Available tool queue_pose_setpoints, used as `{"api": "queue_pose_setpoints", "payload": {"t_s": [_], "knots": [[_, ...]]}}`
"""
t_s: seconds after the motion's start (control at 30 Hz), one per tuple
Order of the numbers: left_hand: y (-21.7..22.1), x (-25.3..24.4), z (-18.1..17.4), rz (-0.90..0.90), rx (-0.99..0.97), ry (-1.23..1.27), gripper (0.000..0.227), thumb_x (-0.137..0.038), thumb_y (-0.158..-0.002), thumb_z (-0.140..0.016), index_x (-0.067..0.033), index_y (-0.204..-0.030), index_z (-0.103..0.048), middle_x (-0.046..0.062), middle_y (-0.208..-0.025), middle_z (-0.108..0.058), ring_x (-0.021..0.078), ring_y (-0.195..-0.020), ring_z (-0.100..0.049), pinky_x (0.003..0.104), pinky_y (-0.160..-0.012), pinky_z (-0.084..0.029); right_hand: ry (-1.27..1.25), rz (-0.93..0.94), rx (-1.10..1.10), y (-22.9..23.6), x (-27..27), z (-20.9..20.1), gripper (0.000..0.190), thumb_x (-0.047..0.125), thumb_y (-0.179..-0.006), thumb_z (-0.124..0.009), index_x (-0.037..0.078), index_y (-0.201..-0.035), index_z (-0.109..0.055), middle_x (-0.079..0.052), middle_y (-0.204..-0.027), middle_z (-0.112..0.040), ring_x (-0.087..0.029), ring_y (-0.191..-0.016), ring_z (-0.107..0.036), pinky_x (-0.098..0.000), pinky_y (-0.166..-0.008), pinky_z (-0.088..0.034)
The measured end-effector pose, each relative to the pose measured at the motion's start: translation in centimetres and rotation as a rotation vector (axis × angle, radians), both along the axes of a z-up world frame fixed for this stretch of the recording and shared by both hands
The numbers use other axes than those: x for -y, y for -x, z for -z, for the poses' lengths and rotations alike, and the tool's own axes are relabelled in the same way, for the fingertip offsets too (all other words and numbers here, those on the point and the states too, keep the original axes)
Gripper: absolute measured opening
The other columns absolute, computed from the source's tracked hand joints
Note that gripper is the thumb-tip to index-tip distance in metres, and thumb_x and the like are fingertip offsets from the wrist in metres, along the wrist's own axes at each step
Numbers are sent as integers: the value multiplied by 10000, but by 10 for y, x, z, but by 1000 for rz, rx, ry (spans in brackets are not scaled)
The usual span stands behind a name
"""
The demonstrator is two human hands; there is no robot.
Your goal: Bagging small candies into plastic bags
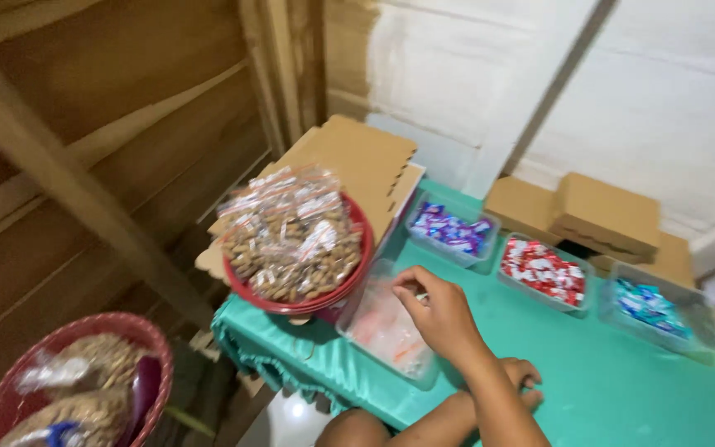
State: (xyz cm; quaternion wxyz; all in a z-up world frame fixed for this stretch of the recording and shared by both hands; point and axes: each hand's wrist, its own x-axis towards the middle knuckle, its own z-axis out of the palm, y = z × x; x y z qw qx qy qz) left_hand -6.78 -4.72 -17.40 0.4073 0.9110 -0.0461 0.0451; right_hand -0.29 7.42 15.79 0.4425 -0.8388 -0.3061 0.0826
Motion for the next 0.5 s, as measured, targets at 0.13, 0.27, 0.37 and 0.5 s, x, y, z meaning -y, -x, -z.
{"api": "queue_pose_setpoints", "payload": {"t_s": [0.13, 0.27, 0.37, 0.5], "knots": [[-49, -31, -56, 111, 28, -33, 209, -293, -904, -571, -143, -859, -709, 223, -969, -742, 503, -851, -662, 622, -579, -438, -102, 246, -93, 1, 60, -18, 113, 248, -893, -733, 175, -964, -780, 70, -867, -806, -42, -845, -711, -238, -730, -514], [-63, -41, -135, 174, 32, 123, 252, -322, -918, -552, -133, -1022, -683, 207, -1028, -743, 475, -911, -677, 580, -656, -474, -338, 447, -181, 2, 133, -1, 102, 131, -870, -777, 75, -949, -808, -12, -804, -796, -85, -718, -709, -243, -648, -564], [-66, -37, -150, 119, 86, 408, 297, -339, -984, -514, -146, -1112, -701, 114, -1032, -764, 316, -922, -707, 446, -761, -523, -425, 598, -285, 5, 191, 16, 133, 96, -866, -788, 23, -974, -816, -52, -778, -774, -107, -670, -639, -268, -582, -513], [-60, -29, -196, -162, -391, 1093, 203, -161, -973, -627, -65, -1043, -791, 58, -867, -773, 143, -722, -659, 271, -633, -529, -497, 803, -402, 13, 243, 46, 172, 118, -875, -793, 29, -1020, -819, -66, -819, -777, -123, -720, -648, -273, -585, -459]]}}
